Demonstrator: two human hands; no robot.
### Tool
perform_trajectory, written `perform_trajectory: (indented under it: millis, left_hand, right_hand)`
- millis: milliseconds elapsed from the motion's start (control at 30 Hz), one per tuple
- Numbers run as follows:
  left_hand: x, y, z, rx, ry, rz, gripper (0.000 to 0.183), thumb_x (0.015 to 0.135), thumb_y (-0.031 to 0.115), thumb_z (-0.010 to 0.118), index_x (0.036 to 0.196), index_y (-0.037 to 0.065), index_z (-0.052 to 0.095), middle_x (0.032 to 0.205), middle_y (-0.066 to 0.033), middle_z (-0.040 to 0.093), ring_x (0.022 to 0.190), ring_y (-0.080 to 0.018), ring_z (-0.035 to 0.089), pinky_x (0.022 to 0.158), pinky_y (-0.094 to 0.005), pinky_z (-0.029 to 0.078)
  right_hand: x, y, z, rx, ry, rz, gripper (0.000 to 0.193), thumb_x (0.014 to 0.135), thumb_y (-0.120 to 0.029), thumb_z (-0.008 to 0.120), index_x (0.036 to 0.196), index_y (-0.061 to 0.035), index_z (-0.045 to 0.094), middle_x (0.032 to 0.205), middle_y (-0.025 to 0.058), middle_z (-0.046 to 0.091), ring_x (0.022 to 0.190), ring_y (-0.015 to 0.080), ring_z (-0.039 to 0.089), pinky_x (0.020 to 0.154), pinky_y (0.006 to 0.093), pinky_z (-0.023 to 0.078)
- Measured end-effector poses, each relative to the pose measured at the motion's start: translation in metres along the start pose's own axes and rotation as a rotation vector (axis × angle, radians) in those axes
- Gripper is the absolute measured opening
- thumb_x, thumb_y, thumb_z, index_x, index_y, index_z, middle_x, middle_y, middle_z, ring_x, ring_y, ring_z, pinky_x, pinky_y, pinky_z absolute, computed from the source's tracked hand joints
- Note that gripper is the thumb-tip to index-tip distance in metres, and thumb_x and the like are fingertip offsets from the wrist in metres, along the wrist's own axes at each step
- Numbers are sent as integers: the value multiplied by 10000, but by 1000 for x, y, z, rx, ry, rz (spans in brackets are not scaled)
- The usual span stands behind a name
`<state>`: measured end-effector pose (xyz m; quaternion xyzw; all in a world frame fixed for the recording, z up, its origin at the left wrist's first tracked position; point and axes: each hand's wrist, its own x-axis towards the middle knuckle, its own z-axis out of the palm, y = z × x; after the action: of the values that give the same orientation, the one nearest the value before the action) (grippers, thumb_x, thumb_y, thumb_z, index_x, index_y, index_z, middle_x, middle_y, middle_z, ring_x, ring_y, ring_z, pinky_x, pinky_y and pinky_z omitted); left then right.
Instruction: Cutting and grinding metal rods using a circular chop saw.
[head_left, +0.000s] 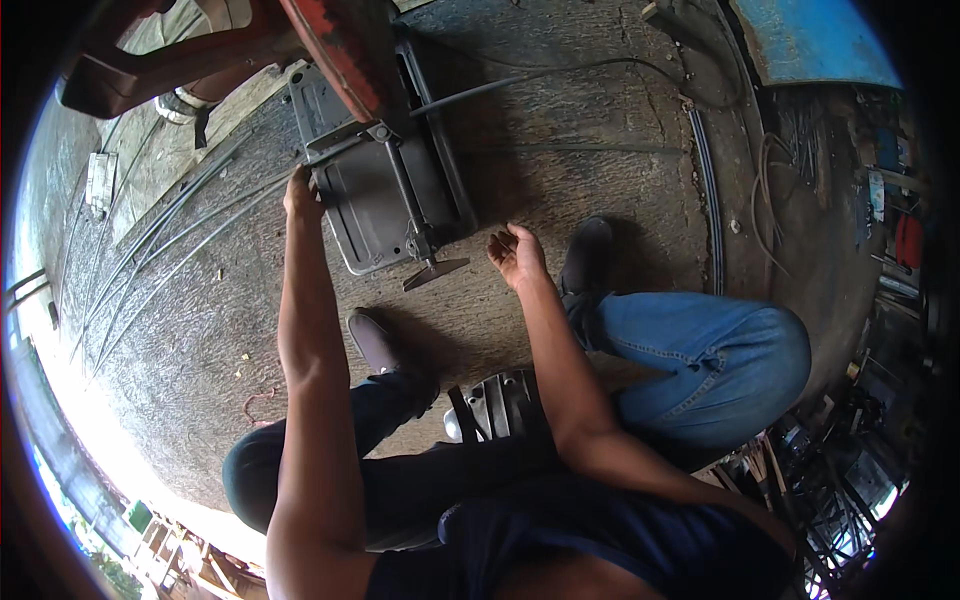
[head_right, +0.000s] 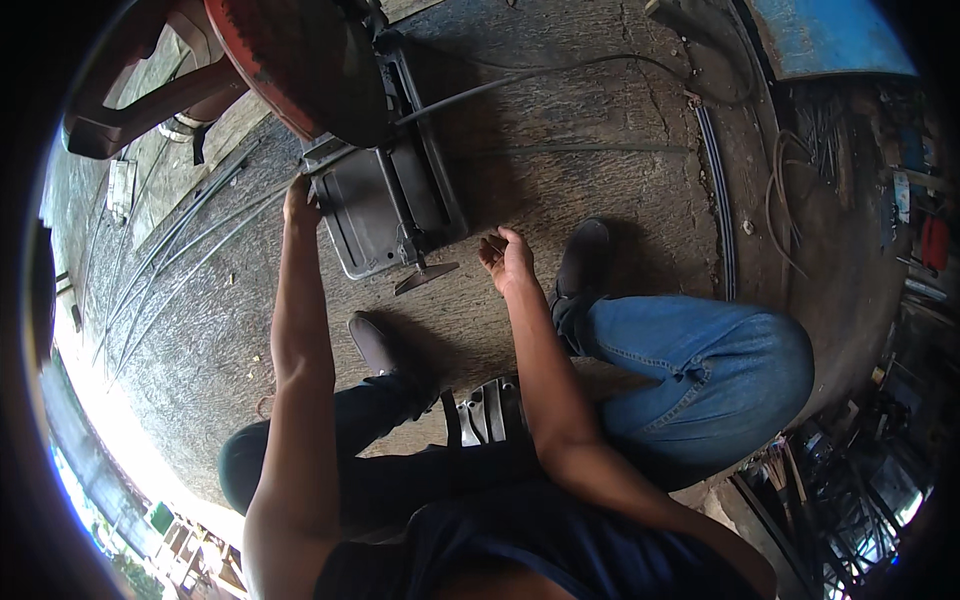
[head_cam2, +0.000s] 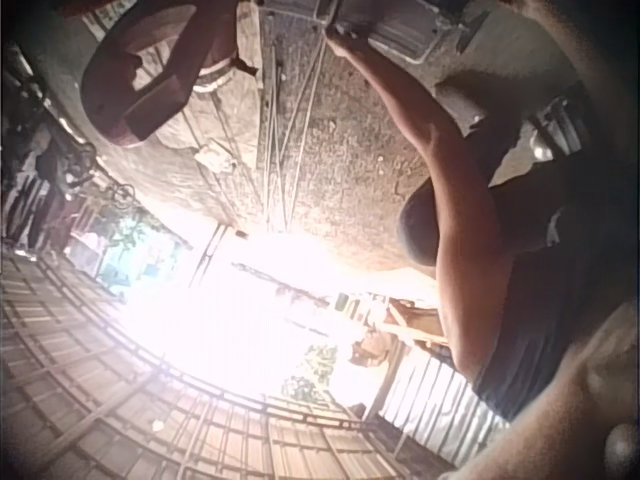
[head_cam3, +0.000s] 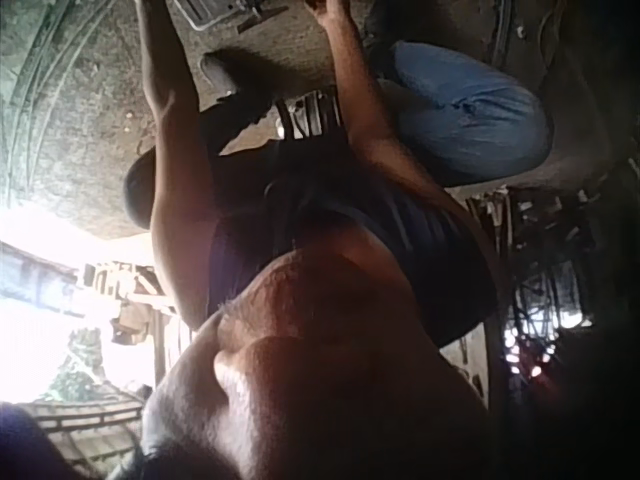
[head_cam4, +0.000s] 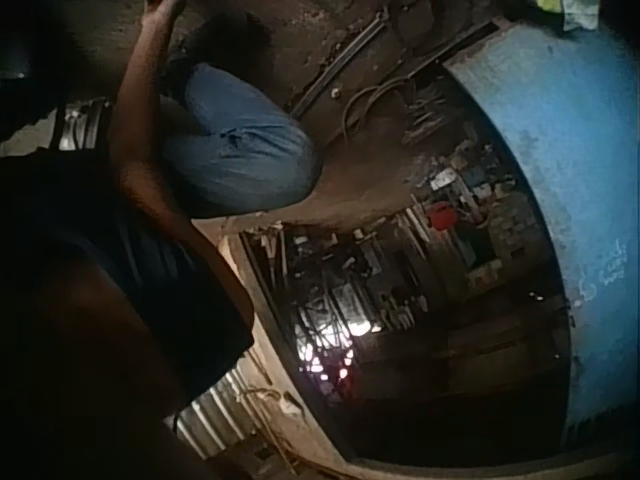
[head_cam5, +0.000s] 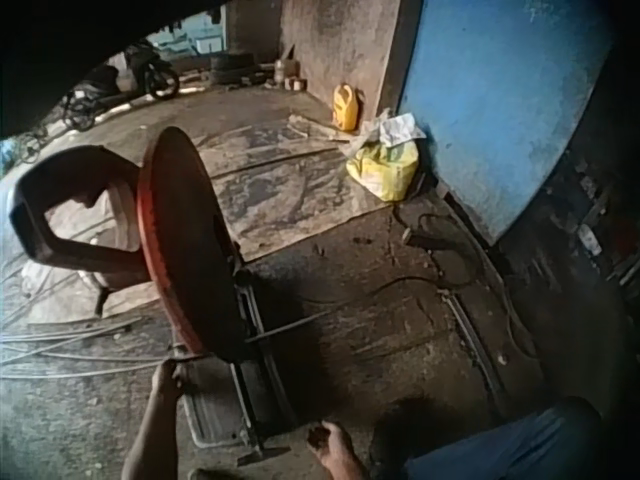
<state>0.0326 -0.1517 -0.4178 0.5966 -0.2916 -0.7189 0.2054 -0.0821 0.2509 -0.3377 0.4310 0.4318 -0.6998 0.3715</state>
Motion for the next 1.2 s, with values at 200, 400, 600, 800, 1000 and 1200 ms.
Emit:
perform_trajectory:
  millis: [200,400,600,800,1000,1200]
  left_hand:
    - [22,28,-44,-511,161,84,572,964,404,465,1458,183,276,1461,-82,367,1274,-255,449,1034,-479,379]
    - [27,38,-65,-336,145,32,307,997,302,438,1229,120,524,1240,5,574,1109,-204,573,1026,-436,368]
    - [-10,46,-48,66,210,73,461,886,404,604,1266,145,565,1305,14,559,1254,-173,434,1116,-460,166]
    - [-17,12,-6,-106,-8,48,746,883,494,590,1457,101,320,1431,-130,423,1307,-264,396,1075,-481,254]
    - [33,35,-34,-486,35,13,354,981,328,488,1200,50,470,1124,-104,554,1029,-244,572,885,-421,538]
    - [51,45,-88,-467,63,128,259,992,228,482,1137,17,520,1130,-119,555,1021,-255,582,898,-373,557]
  right_hand:
    - [0,-12,-8,66,-25,-35,174,894,-189,594,942,-21,590,863,91,570,805,226,590,684,358,536]
    - [-1,-18,-7,59,-19,-25,177,897,-195,590,953,-28,598,896,82,572,799,220,592,704,351,533]
    - [4,-14,7,54,-62,-21,164,879,-201,601,956,-56,598,860,70,577,767,208,602,671,342,531]
    - [8,-19,21,-50,-67,-79,169,874,-208,602,960,-63,596,822,53,596,749,199,630,655,333,533]
    - [56,-42,106,-187,-206,-254,157,897,-191,580,971,-55,602,856,51,627,734,154,643,617,300,542]
    - [65,-39,194,-130,-291,-342,211,870,-209,656,1006,-60,597,868,54,638,750,161,641,640,307,550]
